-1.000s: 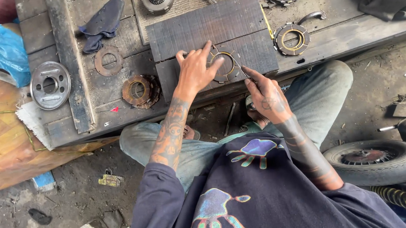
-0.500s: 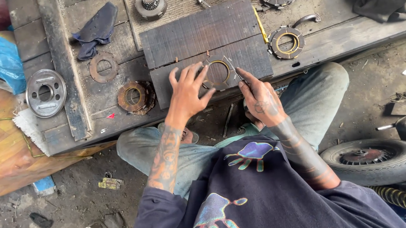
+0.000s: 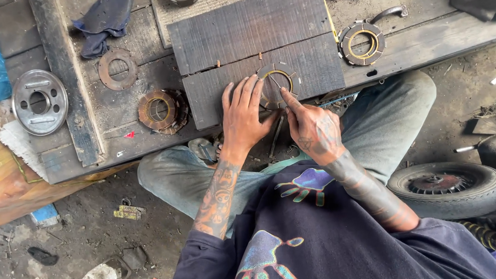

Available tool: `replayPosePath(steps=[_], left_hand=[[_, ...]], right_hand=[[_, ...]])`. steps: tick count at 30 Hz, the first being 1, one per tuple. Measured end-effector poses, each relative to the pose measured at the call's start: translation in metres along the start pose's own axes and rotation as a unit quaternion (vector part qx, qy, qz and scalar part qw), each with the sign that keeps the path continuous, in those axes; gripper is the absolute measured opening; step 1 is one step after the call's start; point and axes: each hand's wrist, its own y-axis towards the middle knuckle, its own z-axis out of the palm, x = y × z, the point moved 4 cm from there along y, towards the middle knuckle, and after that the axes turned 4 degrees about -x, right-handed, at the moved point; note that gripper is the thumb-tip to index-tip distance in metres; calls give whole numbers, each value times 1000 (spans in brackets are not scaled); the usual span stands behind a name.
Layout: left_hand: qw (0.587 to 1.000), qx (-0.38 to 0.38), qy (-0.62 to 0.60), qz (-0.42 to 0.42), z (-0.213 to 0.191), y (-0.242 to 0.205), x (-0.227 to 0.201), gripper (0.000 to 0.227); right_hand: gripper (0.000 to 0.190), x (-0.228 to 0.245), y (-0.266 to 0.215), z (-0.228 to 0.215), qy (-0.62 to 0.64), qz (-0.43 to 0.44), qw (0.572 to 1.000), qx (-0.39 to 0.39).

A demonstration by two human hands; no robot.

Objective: Marking motorcycle clutch plates with a yellow crayon on a low wooden workbench.

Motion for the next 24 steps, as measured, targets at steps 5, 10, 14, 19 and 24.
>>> replayPosePath(steps=[5, 10, 14, 19, 24], left_hand=[[1000, 6, 3, 2, 3, 1, 3, 90], [1000, 16, -19, -5, 2, 4, 7, 90], [999, 29, -36, -9, 7, 1, 10, 84], [999, 37, -27, -14, 7, 1, 10, 86], [999, 30, -29, -2, 6, 1, 10, 86]], right_hand=[[47, 5, 2, 1, -14, -1, 1000, 2], [48, 7, 9, -1, 7, 24, 999, 41], [50, 9, 11, 1, -25, 30, 998, 52], [53, 15, 22, 10, -28, 49, 996, 75], [49, 7, 36, 12, 24, 57, 994, 85]])
